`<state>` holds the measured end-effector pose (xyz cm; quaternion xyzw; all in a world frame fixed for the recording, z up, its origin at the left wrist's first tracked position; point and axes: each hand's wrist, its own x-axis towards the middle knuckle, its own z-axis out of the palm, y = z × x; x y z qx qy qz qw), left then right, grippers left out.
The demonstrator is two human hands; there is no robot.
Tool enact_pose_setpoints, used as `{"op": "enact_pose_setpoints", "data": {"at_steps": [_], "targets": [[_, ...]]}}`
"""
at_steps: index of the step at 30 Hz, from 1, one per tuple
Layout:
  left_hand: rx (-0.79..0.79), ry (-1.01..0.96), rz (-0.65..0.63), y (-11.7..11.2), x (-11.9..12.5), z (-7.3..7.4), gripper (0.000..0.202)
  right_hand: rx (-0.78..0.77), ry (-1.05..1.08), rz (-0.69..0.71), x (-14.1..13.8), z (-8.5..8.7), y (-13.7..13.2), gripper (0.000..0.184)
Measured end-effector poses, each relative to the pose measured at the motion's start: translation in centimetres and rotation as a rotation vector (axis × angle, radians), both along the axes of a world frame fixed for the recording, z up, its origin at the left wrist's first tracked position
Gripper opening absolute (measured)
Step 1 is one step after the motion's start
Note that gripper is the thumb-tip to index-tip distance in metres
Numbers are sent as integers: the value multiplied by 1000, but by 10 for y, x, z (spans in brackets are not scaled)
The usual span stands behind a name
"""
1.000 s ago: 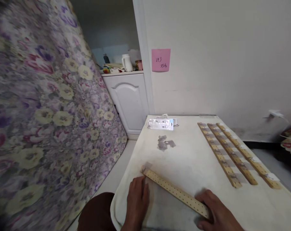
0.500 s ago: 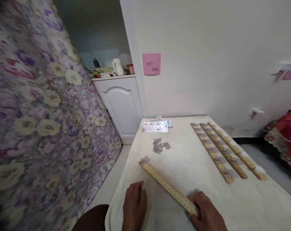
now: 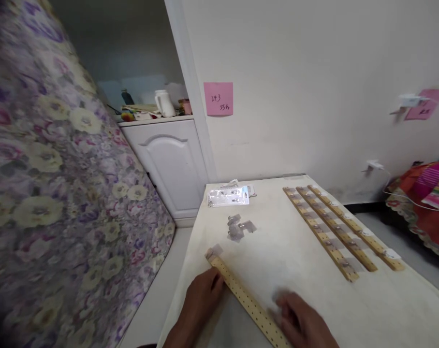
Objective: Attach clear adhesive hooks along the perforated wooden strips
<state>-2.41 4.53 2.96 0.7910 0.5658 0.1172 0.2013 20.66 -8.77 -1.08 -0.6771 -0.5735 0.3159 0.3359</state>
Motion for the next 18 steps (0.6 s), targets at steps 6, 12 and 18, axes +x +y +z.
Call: {"op": "enact_pose_setpoints", "data": {"at_steps": [6, 12, 18], "targets": [[-74, -176, 25, 0, -5, -13, 20, 89, 264, -135, 27, 6, 122, 21], [-115, -255, 46, -2, -5, -12, 19, -57, 465, -313, 14, -5, 200, 25], [-117, -325, 71, -5, -3, -6, 21, -32, 481, -339, 18, -7, 199, 17]]}}
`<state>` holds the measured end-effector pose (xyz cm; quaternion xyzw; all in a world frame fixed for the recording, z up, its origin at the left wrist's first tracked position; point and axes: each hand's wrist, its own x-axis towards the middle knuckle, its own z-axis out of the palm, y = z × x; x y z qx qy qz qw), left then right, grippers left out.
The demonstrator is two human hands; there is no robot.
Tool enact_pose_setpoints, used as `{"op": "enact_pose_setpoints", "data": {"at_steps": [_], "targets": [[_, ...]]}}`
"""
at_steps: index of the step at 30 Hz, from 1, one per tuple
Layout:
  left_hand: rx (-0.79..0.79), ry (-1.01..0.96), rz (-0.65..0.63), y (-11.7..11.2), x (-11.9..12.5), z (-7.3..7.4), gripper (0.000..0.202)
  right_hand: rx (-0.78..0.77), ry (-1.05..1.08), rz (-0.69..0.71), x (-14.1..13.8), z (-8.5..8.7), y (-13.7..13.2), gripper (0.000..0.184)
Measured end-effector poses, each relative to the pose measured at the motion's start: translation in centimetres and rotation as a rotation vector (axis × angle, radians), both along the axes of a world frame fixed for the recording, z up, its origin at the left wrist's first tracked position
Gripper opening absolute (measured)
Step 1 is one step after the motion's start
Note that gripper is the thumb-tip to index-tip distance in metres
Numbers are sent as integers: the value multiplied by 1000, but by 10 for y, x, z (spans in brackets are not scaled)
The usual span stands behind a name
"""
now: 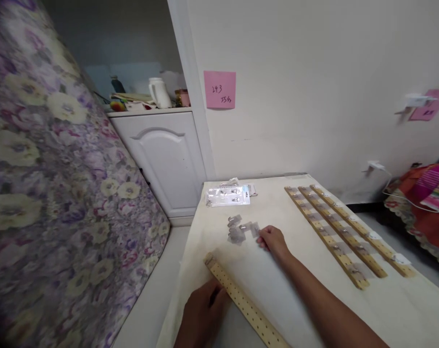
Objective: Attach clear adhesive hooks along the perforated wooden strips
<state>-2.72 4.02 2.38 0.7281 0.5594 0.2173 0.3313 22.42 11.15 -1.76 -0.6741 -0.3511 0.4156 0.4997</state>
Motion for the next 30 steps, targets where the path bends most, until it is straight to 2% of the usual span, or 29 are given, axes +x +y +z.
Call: {"op": "enact_pose_setpoints", "data": {"at_steps": [3, 5, 7, 10, 14, 19, 21, 26, 28, 30], "targets": [[-36, -132, -14, -2, 1, 0, 22, 44, -12, 19, 0, 5, -22, 17], [-101, -278, -32, -2, 3, -4, 23, 125, -114, 98, -7, 13, -42, 17], [-233, -481, -34, -3, 6, -9, 22, 251, -328, 225, -19, 23, -63, 16], [-455, -838, 12, -5, 12, -17, 37, 385, -657, 457, -37, 36, -86, 15], [-599, -1133, 78, -8, 15, -19, 47, 444, -818, 685, -50, 38, -97, 21], [-629, -1126, 128, -5, 11, -18, 40, 468, -752, 715, -56, 33, -95, 19], [-605, -1092, 134, -4, 10, -21, 39, 445, -630, 656, -60, 34, -95, 14], [-524, -1001, 121, -2, 11, -27, 41, 268, -282, 534, -73, 38, -95, 7], [-502, -969, 118, -2, 11, -26, 42, 256, -266, 513, -75, 38, -93, 8], [-494, -937, 131, -3, 12, -24, 41, 312, -306, 493, -76, 36, -93, 10]]}}
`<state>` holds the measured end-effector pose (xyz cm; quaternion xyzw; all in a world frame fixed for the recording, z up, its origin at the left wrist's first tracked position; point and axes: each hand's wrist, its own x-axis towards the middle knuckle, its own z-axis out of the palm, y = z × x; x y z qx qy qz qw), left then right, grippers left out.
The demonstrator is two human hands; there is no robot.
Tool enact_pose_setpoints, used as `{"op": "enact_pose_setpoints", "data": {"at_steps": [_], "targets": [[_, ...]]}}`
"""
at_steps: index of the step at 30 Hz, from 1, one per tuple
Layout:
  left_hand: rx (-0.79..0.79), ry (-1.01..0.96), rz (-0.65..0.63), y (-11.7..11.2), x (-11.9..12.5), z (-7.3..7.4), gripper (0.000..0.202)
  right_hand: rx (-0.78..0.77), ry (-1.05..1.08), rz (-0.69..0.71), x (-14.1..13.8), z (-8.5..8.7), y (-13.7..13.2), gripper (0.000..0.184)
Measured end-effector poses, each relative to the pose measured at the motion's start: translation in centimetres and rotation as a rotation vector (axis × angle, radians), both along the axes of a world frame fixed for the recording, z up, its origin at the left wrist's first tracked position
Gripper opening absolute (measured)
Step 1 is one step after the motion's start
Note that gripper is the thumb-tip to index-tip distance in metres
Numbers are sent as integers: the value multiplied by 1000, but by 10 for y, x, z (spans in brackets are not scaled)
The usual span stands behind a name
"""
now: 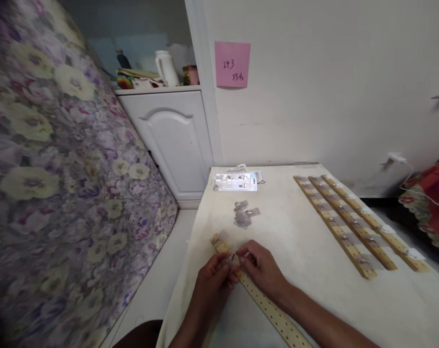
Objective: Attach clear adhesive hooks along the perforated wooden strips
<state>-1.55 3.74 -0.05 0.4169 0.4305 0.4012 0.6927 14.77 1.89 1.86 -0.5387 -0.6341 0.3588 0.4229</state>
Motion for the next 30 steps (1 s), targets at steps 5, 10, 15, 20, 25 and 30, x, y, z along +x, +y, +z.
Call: {"op": "enact_pose_setpoints", "data": {"at_steps": [5, 10, 15, 20, 25, 30], "targets": [[-74, -10, 50, -3, 1, 5, 37, 240, -67, 51, -2, -5, -3, 24], [-143, -126, 44, -3, 2, 3, 39, 256, -145, 94, 1, -9, -7, 34], [-182, -158, 46, -3, 2, 3, 41, 256, -137, 109, 5, -6, -7, 32], [-200, -139, 44, -3, 3, 4, 41, 107, -40, -24, 7, -3, 2, 19], [-214, -104, -24, -3, 5, -1, 43, -205, 179, 17, 6, -12, 20, 15], [-71, 62, 43, 1, -4, -7, 32, -265, 321, 60, 1, -25, 36, 16]]}}
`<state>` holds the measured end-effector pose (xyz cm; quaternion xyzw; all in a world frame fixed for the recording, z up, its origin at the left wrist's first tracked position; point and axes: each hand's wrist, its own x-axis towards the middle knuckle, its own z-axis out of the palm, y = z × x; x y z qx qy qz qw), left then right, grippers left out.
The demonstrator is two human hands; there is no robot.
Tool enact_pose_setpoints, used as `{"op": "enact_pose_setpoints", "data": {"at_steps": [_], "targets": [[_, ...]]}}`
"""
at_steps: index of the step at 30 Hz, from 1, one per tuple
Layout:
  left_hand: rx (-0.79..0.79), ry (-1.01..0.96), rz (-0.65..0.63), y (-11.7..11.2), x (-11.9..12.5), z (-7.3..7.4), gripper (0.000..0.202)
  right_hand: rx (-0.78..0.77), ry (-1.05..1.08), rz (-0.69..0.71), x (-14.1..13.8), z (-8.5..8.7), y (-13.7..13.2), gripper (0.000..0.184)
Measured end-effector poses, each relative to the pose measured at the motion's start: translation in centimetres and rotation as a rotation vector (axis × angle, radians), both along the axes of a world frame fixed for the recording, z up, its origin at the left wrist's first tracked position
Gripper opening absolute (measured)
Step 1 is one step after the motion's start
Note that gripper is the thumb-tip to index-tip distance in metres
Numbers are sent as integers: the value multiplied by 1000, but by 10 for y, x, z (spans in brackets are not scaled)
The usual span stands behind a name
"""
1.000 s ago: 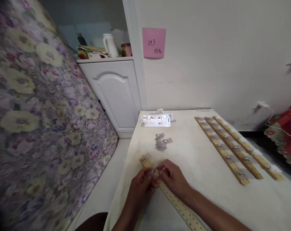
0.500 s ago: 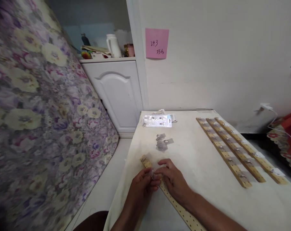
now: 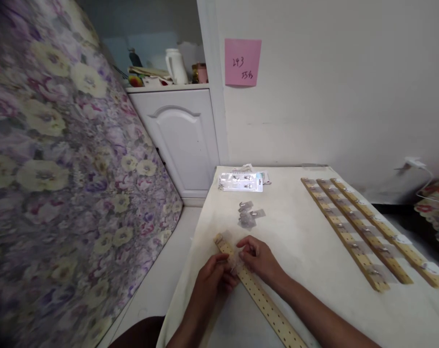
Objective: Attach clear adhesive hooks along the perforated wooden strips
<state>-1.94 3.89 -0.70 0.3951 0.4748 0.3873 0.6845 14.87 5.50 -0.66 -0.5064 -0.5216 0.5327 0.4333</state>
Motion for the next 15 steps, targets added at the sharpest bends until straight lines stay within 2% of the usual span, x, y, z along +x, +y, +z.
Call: {"op": "enact_pose_setpoints", "data": {"at_steps": [3, 7, 11, 15], "targets": [[109, 138, 65, 2, -9, 2, 28, -36, 32, -34, -4, -6, 11, 18], [301, 487, 78, 2, -20, 10, 23, -72, 43, -43, -11, -12, 23, 20], [468, 794, -9, -6, -22, 16, 23, -79, 23, -24, -13, -16, 26, 20], [525, 952, -109, -18, -19, 19, 32, -98, -14, -17, -12, -19, 24, 20]]}}
